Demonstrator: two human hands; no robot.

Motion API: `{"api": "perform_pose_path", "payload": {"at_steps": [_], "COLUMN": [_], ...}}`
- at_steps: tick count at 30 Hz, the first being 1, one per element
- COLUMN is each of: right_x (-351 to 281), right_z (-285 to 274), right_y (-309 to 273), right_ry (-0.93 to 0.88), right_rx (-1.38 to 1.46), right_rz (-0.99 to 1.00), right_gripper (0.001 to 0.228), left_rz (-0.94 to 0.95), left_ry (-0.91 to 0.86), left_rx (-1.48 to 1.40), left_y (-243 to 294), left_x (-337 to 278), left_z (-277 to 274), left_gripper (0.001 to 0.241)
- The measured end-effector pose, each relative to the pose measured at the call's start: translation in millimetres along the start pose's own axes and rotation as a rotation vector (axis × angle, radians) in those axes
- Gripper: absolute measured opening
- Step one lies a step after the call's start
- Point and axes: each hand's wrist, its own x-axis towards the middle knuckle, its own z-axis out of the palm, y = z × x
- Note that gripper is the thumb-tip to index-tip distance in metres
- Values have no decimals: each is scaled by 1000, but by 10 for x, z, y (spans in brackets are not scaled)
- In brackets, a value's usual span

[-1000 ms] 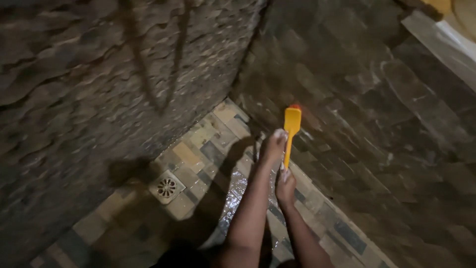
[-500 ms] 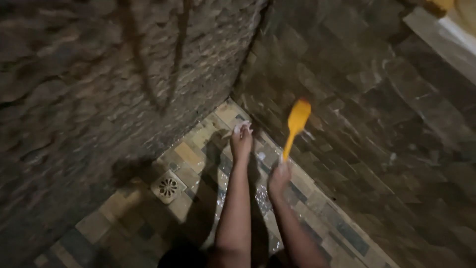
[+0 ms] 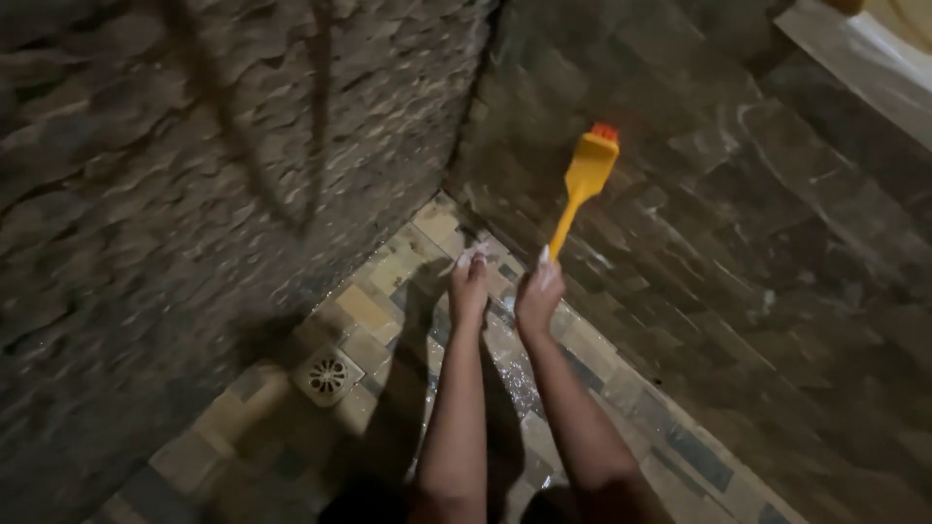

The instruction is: The person cleans a bathroom by scrubbing the tiled bathtub wall with a sponge and a brush, and scrubbing a plastic stool with the sponge.

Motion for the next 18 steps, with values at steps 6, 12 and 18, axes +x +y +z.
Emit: {"api": "perform_pose_path", "payload": {"at_steps": [6, 12, 18], "right_x": [-672, 222, -491], "right_z": [-538, 183, -361], "right_y": [312, -110, 265], "right_ry": [28, -75, 40], "right_rx": [-78, 45, -345], "right_rz": [207, -149, -97], "right_gripper": [40, 30, 31], "left_rz": [24, -4, 156], "left_ry": [-35, 3, -68], "left_rx": [-19, -16, -158], "left_y": [137, 21, 200], "left_x": [46, 98, 272], "left_z": [-35, -81, -41], "left_gripper": [33, 31, 31]}}
